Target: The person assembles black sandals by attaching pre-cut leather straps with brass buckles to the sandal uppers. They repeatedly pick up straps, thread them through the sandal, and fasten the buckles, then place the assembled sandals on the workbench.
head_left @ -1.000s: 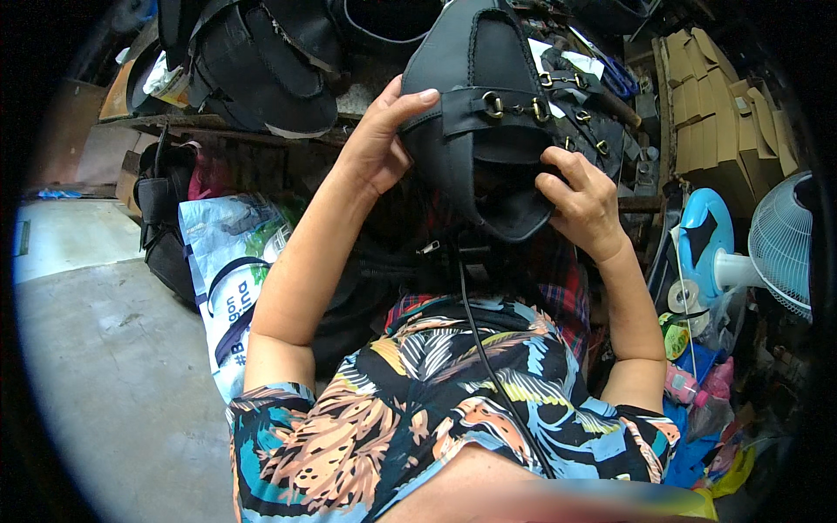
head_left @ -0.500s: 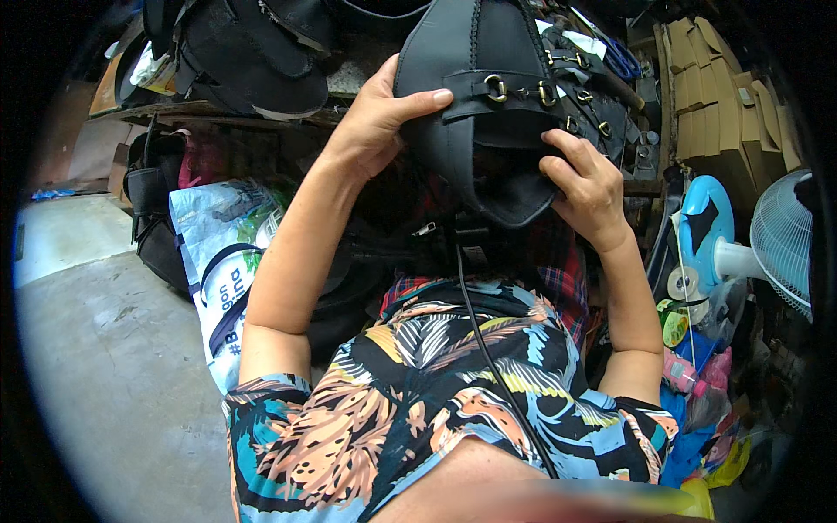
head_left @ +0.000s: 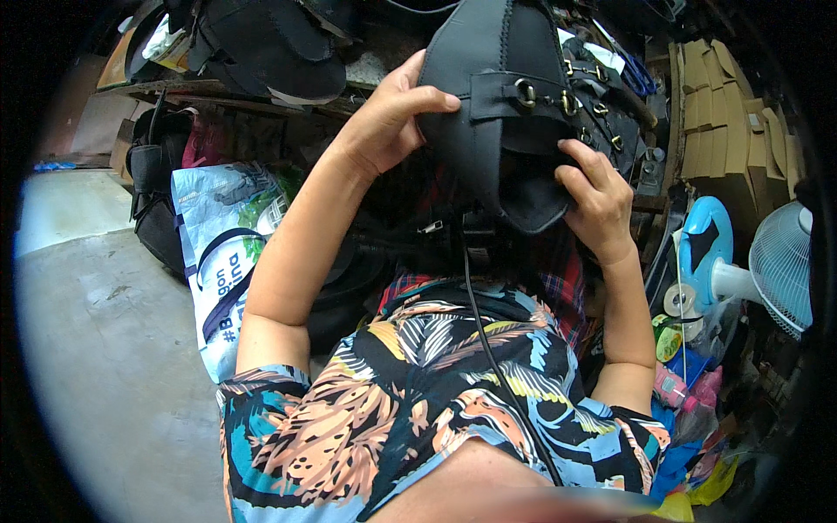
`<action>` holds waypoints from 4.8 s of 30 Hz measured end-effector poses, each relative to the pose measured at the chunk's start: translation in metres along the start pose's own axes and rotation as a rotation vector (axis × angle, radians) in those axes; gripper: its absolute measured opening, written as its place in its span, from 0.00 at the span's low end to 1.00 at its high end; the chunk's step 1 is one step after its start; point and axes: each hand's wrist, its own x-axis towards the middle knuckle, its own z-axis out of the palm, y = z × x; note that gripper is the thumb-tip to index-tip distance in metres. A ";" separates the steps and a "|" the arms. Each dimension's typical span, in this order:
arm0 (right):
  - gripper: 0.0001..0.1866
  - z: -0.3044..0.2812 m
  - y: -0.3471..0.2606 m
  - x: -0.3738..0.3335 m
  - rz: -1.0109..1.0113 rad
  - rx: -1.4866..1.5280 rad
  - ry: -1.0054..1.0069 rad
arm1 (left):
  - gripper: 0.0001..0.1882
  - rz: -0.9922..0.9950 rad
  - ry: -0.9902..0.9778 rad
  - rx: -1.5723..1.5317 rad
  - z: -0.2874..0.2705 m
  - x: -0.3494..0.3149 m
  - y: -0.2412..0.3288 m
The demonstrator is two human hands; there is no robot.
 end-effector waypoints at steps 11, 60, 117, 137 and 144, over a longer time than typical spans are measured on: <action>0.16 -0.005 0.000 -0.004 0.029 0.005 -0.025 | 0.39 0.012 -0.039 0.017 0.013 0.000 0.010; 0.28 -0.016 0.009 0.037 0.699 1.798 0.235 | 0.41 0.012 -0.138 -0.526 -0.026 0.016 -0.017; 0.39 0.027 0.035 0.035 0.824 1.221 0.319 | 0.28 0.123 0.001 -0.298 0.009 0.010 0.014; 0.19 -0.026 0.061 0.127 0.067 0.299 0.578 | 0.12 0.777 0.448 0.875 -0.018 0.035 0.008; 0.26 0.054 0.085 0.231 -0.082 0.002 0.540 | 0.14 1.037 0.604 1.123 -0.062 0.073 -0.028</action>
